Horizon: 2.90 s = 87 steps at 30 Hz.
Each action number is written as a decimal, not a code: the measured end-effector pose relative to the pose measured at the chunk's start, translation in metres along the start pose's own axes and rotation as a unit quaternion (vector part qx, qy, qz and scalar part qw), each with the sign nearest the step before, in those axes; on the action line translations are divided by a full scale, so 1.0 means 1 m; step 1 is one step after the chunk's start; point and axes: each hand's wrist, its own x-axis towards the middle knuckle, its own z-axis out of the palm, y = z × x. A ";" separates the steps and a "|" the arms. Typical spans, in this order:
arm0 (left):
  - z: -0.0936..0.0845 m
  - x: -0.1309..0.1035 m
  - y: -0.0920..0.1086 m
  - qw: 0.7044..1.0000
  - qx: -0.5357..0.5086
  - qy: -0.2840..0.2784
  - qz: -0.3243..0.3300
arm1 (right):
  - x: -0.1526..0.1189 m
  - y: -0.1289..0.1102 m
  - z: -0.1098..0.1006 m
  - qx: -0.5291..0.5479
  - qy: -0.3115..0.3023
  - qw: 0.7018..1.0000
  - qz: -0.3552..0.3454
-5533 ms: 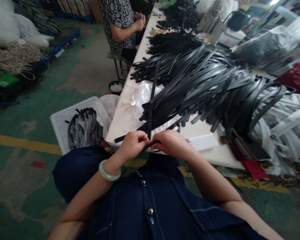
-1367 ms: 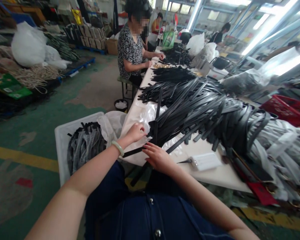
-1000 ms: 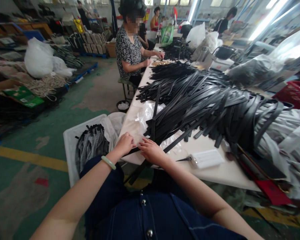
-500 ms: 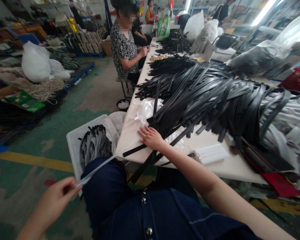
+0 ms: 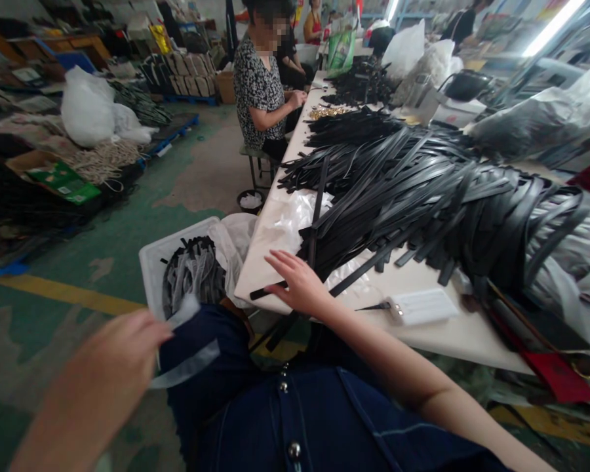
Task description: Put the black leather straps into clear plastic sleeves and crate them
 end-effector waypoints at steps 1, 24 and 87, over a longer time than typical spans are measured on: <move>0.008 0.013 0.011 0.998 0.003 -0.047 0.040 | -0.006 -0.018 -0.003 0.084 -0.021 0.996 -0.027; 0.132 0.099 0.069 0.906 -0.423 0.019 -0.008 | -0.054 0.014 -0.004 -0.008 0.044 0.955 0.294; 0.120 0.090 0.068 0.868 -0.493 -0.065 0.016 | -0.037 -0.010 -0.009 0.444 0.088 0.867 0.210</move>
